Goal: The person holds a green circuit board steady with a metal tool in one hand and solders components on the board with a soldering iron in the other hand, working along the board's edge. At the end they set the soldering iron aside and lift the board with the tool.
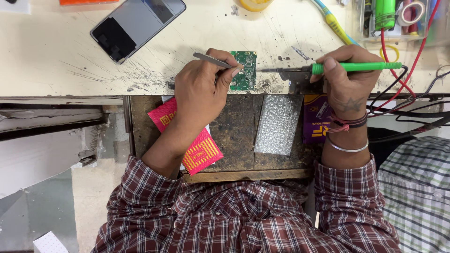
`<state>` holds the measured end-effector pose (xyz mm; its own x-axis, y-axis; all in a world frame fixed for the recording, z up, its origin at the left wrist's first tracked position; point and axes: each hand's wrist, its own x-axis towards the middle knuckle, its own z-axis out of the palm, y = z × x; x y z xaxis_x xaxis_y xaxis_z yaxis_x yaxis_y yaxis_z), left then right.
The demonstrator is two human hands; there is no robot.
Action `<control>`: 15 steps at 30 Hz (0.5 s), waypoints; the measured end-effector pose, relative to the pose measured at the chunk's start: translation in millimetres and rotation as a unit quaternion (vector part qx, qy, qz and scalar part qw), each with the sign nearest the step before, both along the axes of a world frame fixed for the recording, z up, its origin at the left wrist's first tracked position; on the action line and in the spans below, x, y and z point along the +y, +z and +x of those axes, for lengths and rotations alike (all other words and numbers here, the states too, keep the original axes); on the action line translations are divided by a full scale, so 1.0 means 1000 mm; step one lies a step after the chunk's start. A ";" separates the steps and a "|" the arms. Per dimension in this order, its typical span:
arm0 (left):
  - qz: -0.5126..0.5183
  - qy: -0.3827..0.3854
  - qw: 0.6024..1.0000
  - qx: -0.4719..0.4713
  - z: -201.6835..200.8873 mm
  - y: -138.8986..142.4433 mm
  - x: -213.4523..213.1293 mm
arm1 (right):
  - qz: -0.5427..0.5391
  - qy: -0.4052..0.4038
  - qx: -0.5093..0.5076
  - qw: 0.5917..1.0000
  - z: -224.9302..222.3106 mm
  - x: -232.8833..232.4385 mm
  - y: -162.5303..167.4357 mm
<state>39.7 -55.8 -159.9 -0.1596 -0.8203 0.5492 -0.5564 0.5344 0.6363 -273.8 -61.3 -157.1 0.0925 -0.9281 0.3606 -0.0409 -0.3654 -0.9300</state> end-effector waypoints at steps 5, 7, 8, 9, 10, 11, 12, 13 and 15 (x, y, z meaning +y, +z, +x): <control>0.009 -0.010 1.000 0.007 0.000 -0.001 0.000 | -0.012 -0.003 0.017 1.000 0.000 0.001 0.002; -0.008 -0.013 1.000 0.011 -0.001 0.001 0.000 | -0.010 0.003 0.015 1.000 0.001 0.001 0.005; 0.002 -0.007 1.000 0.005 0.000 0.003 0.001 | -0.012 0.003 0.016 1.000 0.001 0.000 0.006; 0.011 0.000 1.000 -0.002 0.001 0.006 0.002 | -0.016 -0.002 0.020 1.000 0.003 0.001 0.007; 0.021 0.006 1.000 -0.009 0.001 0.008 0.004 | -0.019 -0.007 0.024 0.999 0.004 0.001 0.009; 0.023 0.005 1.000 -0.007 0.002 0.011 0.006 | -0.016 -0.006 0.028 0.999 0.004 0.003 0.011; 0.025 0.004 1.000 -0.004 0.002 0.014 0.007 | -0.012 -0.005 0.032 0.999 0.004 0.004 0.013; 0.029 0.001 1.000 -0.001 0.001 0.016 0.007 | -0.007 -0.005 0.036 0.999 0.004 0.005 0.015; 0.019 0.001 1.000 0.006 0.000 0.020 0.009 | 0.001 -0.013 0.008 1.000 0.006 0.008 0.016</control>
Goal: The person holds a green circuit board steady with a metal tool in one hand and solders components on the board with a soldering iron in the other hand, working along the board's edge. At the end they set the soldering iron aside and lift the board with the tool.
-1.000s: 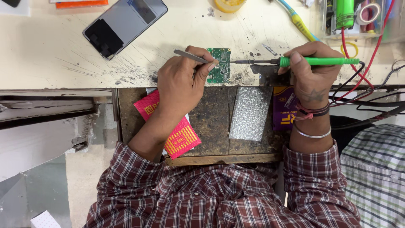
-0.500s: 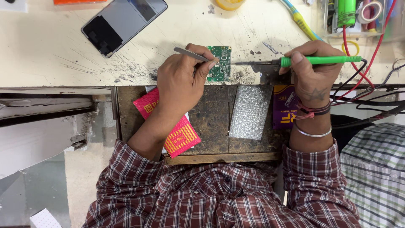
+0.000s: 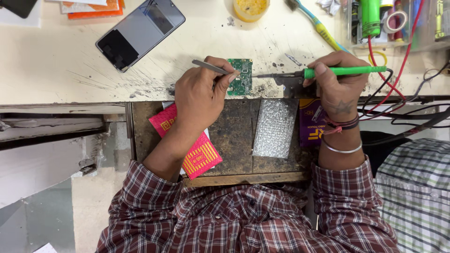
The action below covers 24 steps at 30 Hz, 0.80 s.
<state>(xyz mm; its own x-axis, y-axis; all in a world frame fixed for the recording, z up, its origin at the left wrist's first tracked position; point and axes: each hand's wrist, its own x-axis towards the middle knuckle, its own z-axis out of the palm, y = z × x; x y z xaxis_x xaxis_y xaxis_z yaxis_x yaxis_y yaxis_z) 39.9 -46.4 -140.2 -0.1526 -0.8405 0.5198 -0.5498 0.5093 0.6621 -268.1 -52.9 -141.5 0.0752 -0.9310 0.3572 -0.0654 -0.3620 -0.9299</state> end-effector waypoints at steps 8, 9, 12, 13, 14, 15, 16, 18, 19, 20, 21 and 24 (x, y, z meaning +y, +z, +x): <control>0.007 0.001 1.000 0.001 0.000 0.006 0.002 | 0.007 -0.007 -0.012 1.000 0.002 0.002 0.004; 0.005 0.001 1.000 0.001 0.001 0.006 0.003 | 0.007 -0.005 -0.006 1.000 0.002 0.003 0.005; 0.009 0.009 1.000 -0.008 0.002 0.008 0.004 | 0.008 -0.009 0.001 1.000 0.003 0.004 0.006; 0.011 0.014 1.000 -0.012 0.002 0.008 0.004 | 0.009 -0.013 0.002 1.000 0.003 0.005 0.006; 0.007 0.014 1.000 -0.009 0.002 0.009 0.004 | 0.011 -0.014 0.004 1.000 0.003 0.005 0.007; 0.002 0.014 1.000 -0.006 0.003 0.009 0.004 | 0.014 -0.015 0.006 1.000 0.003 0.005 0.007; -0.003 0.014 1.000 -0.003 0.003 0.009 0.004 | 0.017 -0.016 0.008 1.000 0.003 0.005 0.007; 0.005 0.011 1.000 -0.007 0.004 0.010 0.004 | 0.015 -0.011 -0.003 1.000 0.004 0.004 0.007; 0.008 0.010 1.000 -0.008 0.004 0.010 0.004 | 0.012 -0.009 -0.008 1.000 0.004 0.003 0.007; 0.003 0.011 1.000 -0.009 0.004 0.010 0.003 | 0.015 -0.013 -0.003 1.000 0.004 0.003 0.008; 0.000 0.011 1.000 -0.009 0.004 0.010 0.003 | 0.019 -0.018 0.001 1.000 0.004 0.003 0.008; 0.008 0.006 1.000 -0.004 0.004 0.010 0.004 | 0.016 -0.021 0.002 1.000 0.003 0.004 0.008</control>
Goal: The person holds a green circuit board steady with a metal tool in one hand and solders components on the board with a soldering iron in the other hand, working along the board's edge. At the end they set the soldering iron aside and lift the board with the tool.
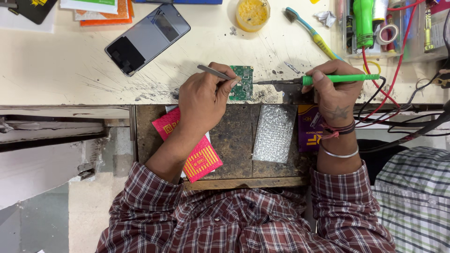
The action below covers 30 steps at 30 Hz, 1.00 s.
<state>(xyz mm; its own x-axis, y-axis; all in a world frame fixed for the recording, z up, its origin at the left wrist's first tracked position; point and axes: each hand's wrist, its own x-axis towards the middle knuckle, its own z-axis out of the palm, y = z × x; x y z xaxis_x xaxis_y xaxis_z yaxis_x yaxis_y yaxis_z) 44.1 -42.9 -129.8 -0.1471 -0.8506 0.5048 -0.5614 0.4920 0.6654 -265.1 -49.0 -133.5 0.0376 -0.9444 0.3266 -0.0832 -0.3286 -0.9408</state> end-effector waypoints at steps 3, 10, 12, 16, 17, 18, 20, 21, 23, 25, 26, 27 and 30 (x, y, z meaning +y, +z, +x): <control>-0.003 -0.011 1.000 0.011 -0.001 0.000 0.000 | 0.000 0.008 -0.007 1.000 -0.001 0.001 0.000; 0.001 0.004 1.000 0.002 -0.002 0.003 0.002 | 0.001 0.011 -0.008 1.000 -0.001 0.001 0.000; -0.007 -0.004 1.000 0.010 -0.002 0.003 0.002 | 0.006 0.008 -0.021 1.000 -0.001 0.001 0.000; 0.005 0.002 1.000 -0.001 -0.001 0.003 0.000 | 0.003 0.008 -0.014 1.000 -0.001 0.000 -0.001; 0.004 0.003 1.000 -0.001 -0.001 0.002 0.000 | 0.007 0.004 -0.014 1.000 -0.001 0.001 -0.002; 0.003 0.004 1.000 -0.002 -0.001 0.002 0.000 | 0.010 0.000 -0.014 1.000 -0.001 0.001 -0.002; 0.001 0.003 1.000 -0.004 -0.001 0.002 0.001 | 0.008 -0.001 -0.018 1.000 -0.002 0.001 -0.003; -0.001 0.002 1.000 -0.004 -0.001 0.002 0.001 | 0.002 0.002 -0.021 1.000 -0.001 0.001 -0.003; -0.001 -0.003 1.000 0.003 -0.001 0.002 0.001 | -0.003 0.006 -0.023 1.000 -0.002 0.000 -0.002; 0.005 -0.013 1.000 0.014 0.000 0.002 0.003 | 0.003 0.005 -0.021 1.000 0.000 0.001 0.000; 0.006 -0.013 1.000 0.013 0.000 0.003 0.003 | -0.002 -0.008 -0.028 1.000 0.001 0.002 0.001; 0.006 -0.012 1.000 0.012 0.001 0.003 0.005 | -0.007 -0.019 -0.035 0.999 0.004 0.004 0.003; 0.006 -0.012 1.000 0.023 0.003 0.008 0.011 | -0.046 -0.041 -0.055 0.997 0.013 0.014 0.010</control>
<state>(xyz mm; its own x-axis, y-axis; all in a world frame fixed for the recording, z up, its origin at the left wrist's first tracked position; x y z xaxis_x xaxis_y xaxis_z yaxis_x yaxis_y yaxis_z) 47.3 -31.9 -121.8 -0.1453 -0.8534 0.5007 -0.5184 0.4967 0.6961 -252.3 -34.9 -123.6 -0.0789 -0.9090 0.4092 -0.0103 -0.4097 -0.9122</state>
